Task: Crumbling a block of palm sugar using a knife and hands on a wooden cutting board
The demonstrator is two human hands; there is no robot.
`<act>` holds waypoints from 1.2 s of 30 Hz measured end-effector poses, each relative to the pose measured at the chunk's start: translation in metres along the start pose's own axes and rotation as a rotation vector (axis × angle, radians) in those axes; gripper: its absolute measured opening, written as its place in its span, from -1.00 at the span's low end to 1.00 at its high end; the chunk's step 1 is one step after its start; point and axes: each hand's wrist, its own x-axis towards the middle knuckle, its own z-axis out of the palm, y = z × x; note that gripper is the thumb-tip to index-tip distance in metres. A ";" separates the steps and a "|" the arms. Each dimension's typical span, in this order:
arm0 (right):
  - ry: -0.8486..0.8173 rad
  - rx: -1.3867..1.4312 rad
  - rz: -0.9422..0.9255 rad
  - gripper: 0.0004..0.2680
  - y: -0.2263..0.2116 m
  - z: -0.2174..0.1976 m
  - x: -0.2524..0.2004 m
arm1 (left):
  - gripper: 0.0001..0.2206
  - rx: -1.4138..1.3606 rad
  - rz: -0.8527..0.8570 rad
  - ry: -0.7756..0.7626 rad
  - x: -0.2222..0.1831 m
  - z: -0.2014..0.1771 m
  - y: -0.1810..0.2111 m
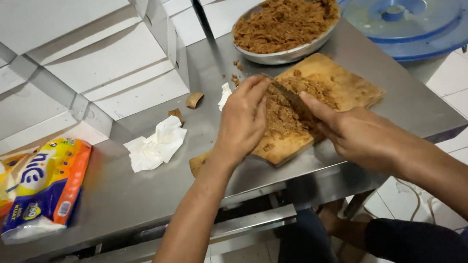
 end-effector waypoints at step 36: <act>-0.132 -0.422 0.183 -0.30 0.002 0.005 0.020 | -0.53 -0.026 0.038 -0.306 0.015 -0.010 -0.017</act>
